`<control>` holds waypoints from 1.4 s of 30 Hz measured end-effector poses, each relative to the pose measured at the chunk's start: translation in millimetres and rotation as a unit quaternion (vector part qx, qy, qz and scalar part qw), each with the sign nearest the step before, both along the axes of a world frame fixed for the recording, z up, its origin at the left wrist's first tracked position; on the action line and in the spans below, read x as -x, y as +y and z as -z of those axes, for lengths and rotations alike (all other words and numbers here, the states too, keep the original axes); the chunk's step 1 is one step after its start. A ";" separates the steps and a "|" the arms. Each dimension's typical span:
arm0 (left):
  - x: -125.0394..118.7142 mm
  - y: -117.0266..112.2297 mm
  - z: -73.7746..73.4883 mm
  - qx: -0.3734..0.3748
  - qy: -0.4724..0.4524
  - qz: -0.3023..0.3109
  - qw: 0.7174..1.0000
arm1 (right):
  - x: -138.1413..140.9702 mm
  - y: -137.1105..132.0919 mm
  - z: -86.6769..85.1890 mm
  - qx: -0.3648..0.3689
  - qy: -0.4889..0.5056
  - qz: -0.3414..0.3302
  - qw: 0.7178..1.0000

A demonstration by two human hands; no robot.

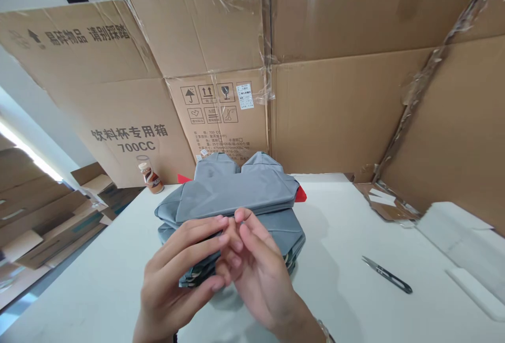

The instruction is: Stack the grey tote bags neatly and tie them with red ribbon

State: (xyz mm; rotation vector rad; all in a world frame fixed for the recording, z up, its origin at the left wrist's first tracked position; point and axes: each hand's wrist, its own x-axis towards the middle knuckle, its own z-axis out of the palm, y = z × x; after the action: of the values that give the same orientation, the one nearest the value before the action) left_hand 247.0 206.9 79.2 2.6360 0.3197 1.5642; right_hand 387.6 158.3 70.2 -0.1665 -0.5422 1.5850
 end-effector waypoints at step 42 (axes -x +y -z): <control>-16.1 -19.5 12.3 0.129 -0.135 0.034 0.982 | 8.0 -12.4 9.2 -0.089 -0.117 0.104 0.984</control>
State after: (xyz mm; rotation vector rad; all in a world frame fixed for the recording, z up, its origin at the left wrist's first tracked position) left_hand 263.0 187.4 66.9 2.1886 0.3820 1.7024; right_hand 379.7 145.9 61.0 -0.2679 -0.8197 1.3132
